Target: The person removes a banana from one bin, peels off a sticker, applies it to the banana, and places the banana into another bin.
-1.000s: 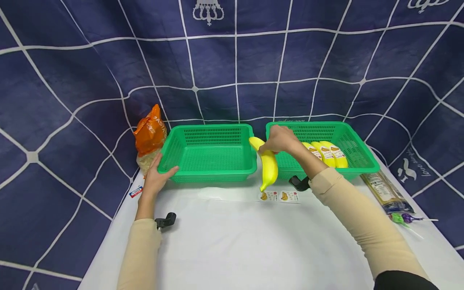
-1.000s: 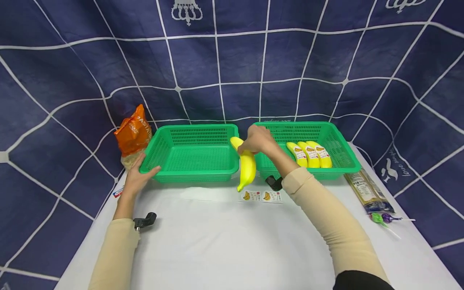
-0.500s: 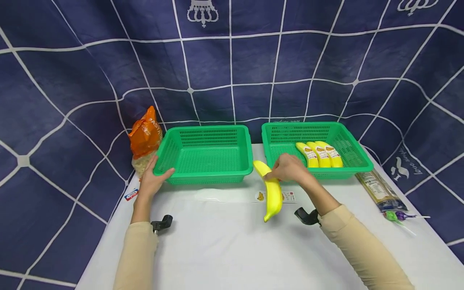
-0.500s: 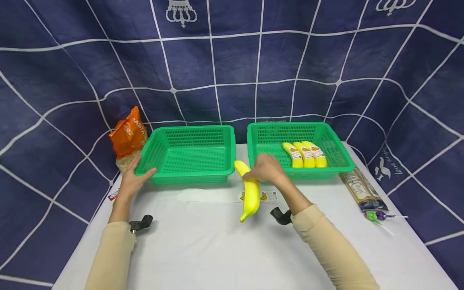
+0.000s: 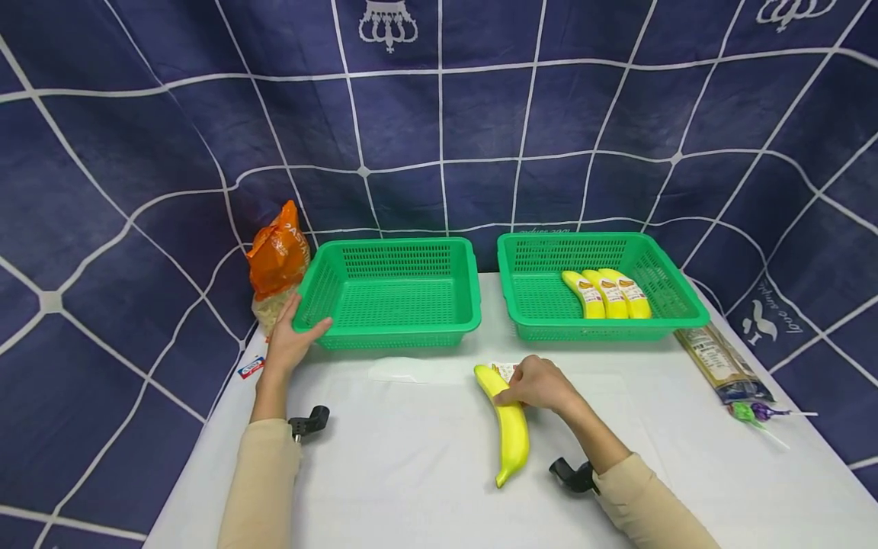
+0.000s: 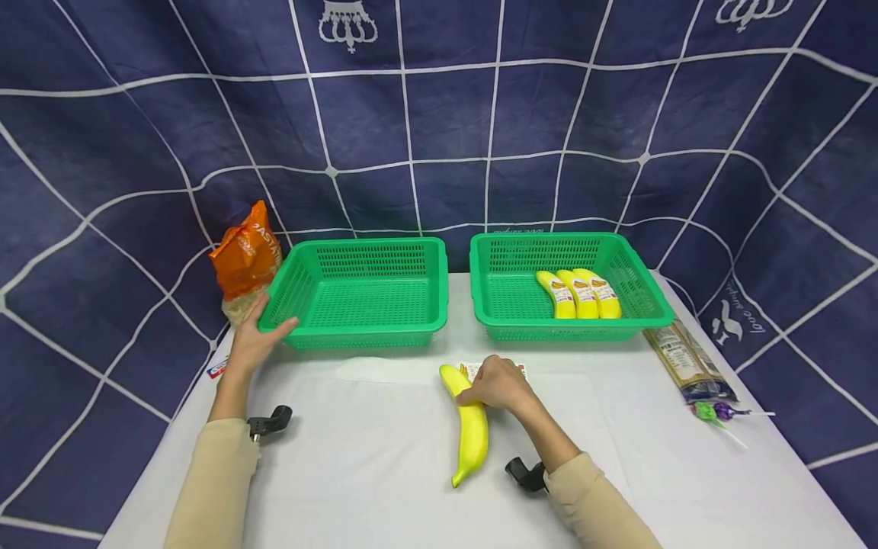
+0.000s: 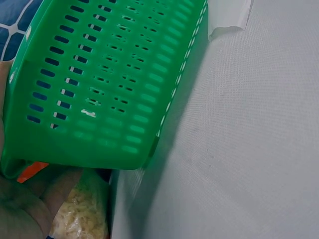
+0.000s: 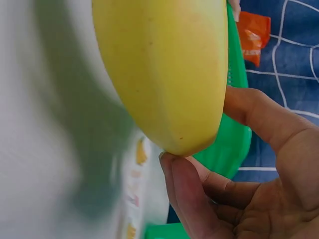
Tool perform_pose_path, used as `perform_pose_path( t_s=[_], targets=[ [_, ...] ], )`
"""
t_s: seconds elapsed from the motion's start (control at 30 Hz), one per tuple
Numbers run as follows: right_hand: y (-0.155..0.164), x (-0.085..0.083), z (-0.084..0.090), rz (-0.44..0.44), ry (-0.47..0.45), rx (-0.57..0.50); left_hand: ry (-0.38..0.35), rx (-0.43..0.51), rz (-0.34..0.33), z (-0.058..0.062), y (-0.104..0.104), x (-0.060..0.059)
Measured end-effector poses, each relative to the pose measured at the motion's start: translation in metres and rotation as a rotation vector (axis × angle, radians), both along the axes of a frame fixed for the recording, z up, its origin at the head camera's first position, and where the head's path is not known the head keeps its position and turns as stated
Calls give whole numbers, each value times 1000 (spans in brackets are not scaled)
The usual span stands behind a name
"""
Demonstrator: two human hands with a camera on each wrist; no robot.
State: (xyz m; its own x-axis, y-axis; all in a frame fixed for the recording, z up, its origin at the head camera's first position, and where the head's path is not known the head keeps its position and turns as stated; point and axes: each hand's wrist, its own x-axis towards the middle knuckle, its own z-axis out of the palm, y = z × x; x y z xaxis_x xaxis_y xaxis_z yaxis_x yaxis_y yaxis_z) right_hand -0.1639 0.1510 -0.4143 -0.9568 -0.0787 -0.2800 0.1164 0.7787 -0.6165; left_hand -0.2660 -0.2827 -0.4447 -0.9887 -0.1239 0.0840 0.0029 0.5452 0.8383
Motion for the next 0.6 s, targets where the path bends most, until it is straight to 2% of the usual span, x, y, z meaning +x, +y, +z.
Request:
perform_pose_path(
  t_s=[0.27,0.43,0.6],
  targets=[
    [-3,8,-21,-35,13,34,6,-3,-2,0,1,-1],
    [-3,11,-24,-27,23,43,6,-1,-4,0,1,-2],
    [-3,13,-24,-20,-29,14,13,-5,-11,1,0,-1]
  ],
)
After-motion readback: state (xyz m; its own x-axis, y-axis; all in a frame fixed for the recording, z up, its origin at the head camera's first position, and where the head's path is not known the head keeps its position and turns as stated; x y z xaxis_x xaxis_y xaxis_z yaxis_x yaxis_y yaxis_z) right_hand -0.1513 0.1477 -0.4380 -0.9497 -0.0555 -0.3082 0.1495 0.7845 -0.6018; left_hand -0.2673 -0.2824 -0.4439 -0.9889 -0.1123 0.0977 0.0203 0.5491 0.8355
